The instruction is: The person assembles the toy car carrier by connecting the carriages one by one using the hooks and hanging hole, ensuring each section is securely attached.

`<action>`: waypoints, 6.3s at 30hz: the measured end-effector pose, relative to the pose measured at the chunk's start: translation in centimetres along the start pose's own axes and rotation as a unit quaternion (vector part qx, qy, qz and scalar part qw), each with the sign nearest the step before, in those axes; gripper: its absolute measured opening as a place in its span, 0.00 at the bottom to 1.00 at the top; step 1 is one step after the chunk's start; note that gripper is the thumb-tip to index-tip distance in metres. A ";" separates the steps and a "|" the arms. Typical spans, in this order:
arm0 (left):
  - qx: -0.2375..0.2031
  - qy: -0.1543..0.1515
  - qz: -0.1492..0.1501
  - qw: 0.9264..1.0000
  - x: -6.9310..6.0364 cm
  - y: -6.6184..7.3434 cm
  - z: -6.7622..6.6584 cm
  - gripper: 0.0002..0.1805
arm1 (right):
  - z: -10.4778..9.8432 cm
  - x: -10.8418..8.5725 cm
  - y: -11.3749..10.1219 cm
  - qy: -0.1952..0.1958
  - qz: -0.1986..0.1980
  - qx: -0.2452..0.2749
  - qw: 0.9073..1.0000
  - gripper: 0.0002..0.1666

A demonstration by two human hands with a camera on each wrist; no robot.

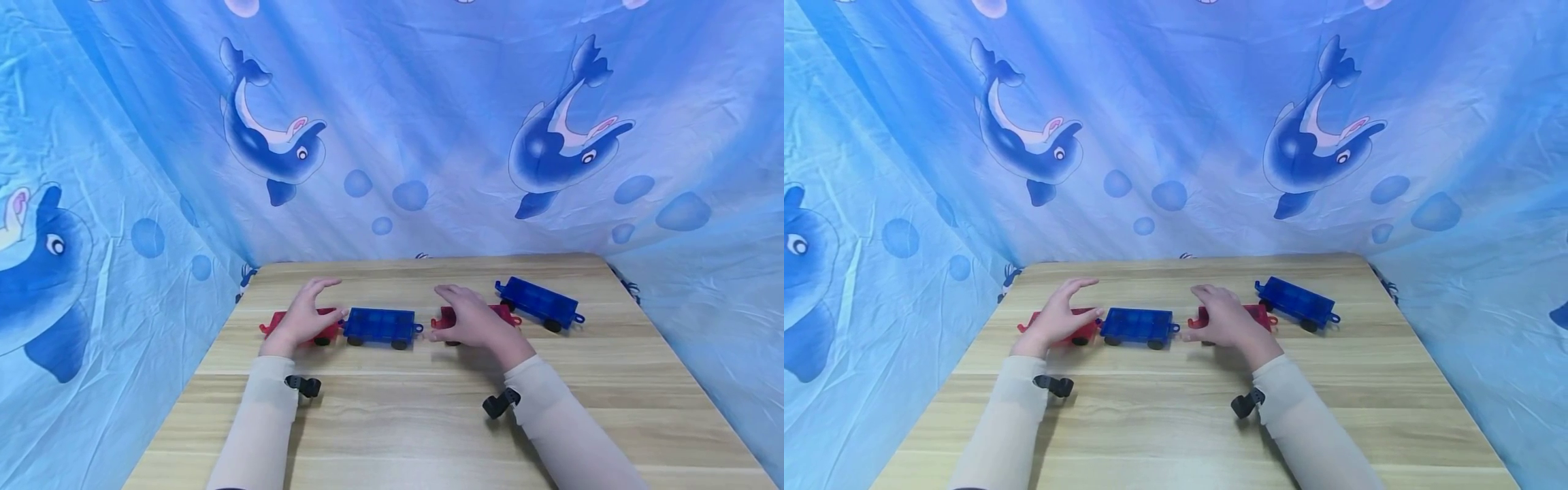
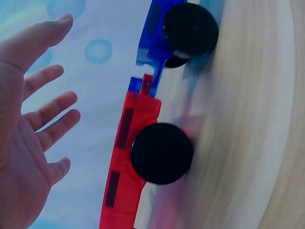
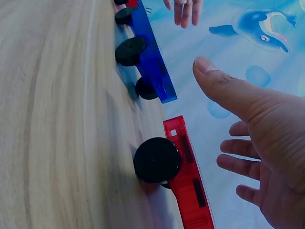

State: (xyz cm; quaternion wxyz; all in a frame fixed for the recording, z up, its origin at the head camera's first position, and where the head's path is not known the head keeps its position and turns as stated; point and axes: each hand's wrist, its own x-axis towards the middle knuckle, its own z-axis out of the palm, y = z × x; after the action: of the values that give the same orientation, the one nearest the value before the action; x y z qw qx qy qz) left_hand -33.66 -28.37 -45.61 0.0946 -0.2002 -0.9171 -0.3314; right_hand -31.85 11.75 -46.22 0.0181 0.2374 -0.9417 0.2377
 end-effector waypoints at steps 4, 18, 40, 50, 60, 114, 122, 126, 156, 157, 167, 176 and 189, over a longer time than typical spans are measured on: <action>-0.003 -0.008 0.002 1.000 0.2 0.4 0.5 0.40 | -0.3 -0.1 0.4 -0.003 0.007 -0.002 1.000 0.63; -0.001 -0.047 0.061 0.997 1.1 3.2 3.9 0.41 | -1.0 -0.4 1.2 -0.013 0.015 0.014 1.000 0.64; 0.116 -0.105 0.059 0.986 1.3 6.5 8.8 0.48 | 0.2 -0.4 2.9 -0.057 0.020 0.015 0.998 0.58; 0.125 -0.124 0.063 0.982 1.1 7.0 9.2 0.48 | 0.3 -0.3 3.0 -0.057 0.029 0.005 0.998 0.54; 0.142 -0.140 0.064 0.978 1.2 7.0 9.3 0.45 | 0.2 -0.2 2.6 -0.058 0.032 0.012 0.998 0.52; 0.077 -0.135 0.042 0.987 1.2 6.5 8.9 0.44 | 2.7 0.3 0.4 -0.043 0.015 -0.013 0.999 0.53; 0.080 -0.132 0.049 0.987 1.2 6.6 8.9 0.44 | 2.6 0.3 0.3 -0.042 0.011 -0.011 0.999 0.53; 0.081 -0.133 0.045 0.987 1.2 6.7 8.9 0.44 | 2.5 0.3 0.3 -0.043 0.014 -0.008 0.999 0.53; 0.097 -0.137 0.039 0.985 1.2 6.4 8.7 0.45 | 2.6 0.3 0.3 -0.044 0.021 -0.012 0.999 0.54; 0.099 -0.138 0.038 0.985 1.2 6.5 8.7 0.45 | 2.6 0.3 0.3 -0.044 0.021 -0.012 0.999 0.54; 0.120 -0.152 0.046 0.980 1.1 6.3 8.6 0.44 | 2.6 0.2 0.3 -0.045 0.024 -0.003 0.999 0.54; 0.118 -0.155 0.028 0.980 1.1 6.1 8.3 0.46 | 2.7 0.4 0.6 -0.045 0.022 0.010 0.999 0.55; 0.093 -0.155 -0.004 0.983 1.1 5.1 7.3 0.48 | 2.4 0.4 1.5 -0.027 0.015 0.016 0.999 0.56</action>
State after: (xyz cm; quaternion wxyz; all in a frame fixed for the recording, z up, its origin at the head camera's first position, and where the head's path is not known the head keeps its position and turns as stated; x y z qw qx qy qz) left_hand -32.73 -19.79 -47.92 -0.0324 -0.2360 -0.9482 -0.2103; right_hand -32.69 11.65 -48.91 -0.0149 0.2298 -0.9413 0.2468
